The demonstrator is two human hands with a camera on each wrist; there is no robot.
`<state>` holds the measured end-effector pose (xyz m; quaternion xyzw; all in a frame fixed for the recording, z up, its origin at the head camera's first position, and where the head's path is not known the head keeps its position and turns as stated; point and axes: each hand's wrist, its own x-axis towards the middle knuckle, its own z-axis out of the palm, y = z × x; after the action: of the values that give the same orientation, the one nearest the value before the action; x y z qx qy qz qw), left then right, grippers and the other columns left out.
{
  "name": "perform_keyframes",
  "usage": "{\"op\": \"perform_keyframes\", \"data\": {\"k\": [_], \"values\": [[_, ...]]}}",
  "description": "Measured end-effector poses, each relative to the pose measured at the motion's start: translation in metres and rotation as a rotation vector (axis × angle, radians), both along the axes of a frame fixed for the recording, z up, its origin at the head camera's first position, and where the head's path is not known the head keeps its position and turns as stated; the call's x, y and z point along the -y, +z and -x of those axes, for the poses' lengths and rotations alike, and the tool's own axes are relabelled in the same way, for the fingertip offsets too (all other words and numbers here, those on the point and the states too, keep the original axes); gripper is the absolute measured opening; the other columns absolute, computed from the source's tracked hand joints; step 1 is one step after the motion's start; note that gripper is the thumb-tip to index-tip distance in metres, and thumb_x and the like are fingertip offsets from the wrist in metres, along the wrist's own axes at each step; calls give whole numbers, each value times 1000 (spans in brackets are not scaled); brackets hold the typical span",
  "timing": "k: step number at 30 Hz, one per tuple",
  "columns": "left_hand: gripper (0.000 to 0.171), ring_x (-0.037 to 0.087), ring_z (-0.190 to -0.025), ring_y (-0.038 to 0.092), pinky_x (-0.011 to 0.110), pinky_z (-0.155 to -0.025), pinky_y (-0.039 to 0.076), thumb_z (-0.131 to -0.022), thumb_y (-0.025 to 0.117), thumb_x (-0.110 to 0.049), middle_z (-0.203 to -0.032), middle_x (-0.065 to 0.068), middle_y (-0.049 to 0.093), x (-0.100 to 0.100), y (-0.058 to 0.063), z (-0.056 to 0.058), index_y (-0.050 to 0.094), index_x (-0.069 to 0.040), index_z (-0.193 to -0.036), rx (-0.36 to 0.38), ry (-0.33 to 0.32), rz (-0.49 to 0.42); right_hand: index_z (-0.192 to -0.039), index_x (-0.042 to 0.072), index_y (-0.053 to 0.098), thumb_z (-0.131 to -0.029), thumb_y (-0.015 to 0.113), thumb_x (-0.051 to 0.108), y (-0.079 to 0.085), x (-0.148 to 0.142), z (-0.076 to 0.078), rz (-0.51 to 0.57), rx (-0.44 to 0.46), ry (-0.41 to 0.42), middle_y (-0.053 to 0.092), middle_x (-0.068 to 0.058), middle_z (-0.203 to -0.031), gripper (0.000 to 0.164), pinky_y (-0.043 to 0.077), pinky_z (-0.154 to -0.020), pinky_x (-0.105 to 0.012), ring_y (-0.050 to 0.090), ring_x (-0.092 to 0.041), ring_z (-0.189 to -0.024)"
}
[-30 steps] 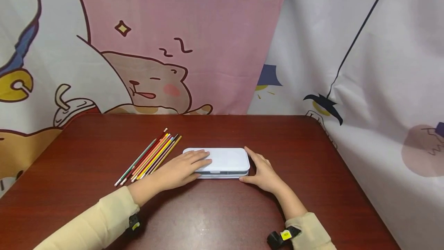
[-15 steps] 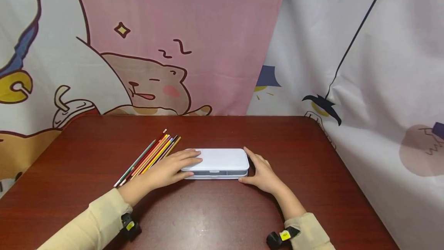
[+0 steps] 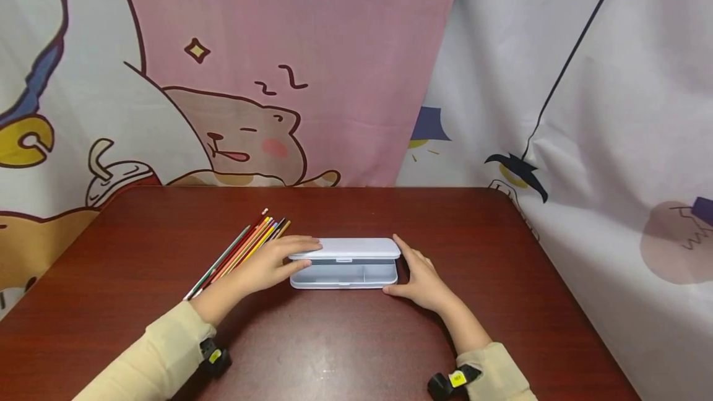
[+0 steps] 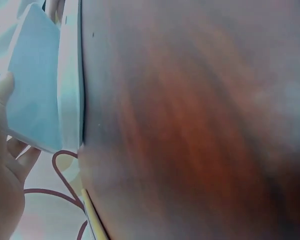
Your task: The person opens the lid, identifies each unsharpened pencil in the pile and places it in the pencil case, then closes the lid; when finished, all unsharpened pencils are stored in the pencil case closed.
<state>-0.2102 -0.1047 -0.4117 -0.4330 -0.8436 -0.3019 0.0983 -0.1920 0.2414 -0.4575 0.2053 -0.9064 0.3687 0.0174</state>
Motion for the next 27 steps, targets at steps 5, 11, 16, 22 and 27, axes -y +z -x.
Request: {"op": "perform_keyframes", "data": {"k": [5,11,16,22,27], "values": [[30,17,-114,57,36,-92,46,-92,65,-17,-120,3,64,-3,1,8,66,-8,-121,82,34,-107,-152,9,22,-69,86,31,-1,0,1,12,-27,12,45,-20,-140,107,22,-98,-60,38,-41,-125],[27,15,-85,62,27,-66,50,-92,66,-16,-113,4,68,-10,4,17,69,-5,-116,197,118,-223,-150,0,20,-71,85,29,-2,-1,2,8,-39,31,48,-17,-138,106,20,-101,-60,37,-39,-127],[23,14,-70,55,26,-60,46,-90,67,-11,-106,4,70,-17,4,26,70,-4,-112,261,185,-361,-151,3,19,-71,84,30,-3,-1,2,14,-40,35,47,-16,-140,107,18,-101,-60,36,-38,-128],[22,19,-101,61,39,-89,46,-90,67,-9,-108,8,69,-23,2,36,70,0,-110,323,218,-506,-153,8,14,-70,86,29,-3,-1,2,37,-45,50,48,-15,-138,112,18,-100,-59,37,-37,-127],[24,26,-107,58,43,-94,42,-90,66,-8,-109,14,68,-27,10,36,68,5,-111,365,247,-570,-154,15,11,-69,87,27,-1,-1,2,49,-31,60,47,-12,-140,115,18,-100,-58,37,-34,-128]]}}
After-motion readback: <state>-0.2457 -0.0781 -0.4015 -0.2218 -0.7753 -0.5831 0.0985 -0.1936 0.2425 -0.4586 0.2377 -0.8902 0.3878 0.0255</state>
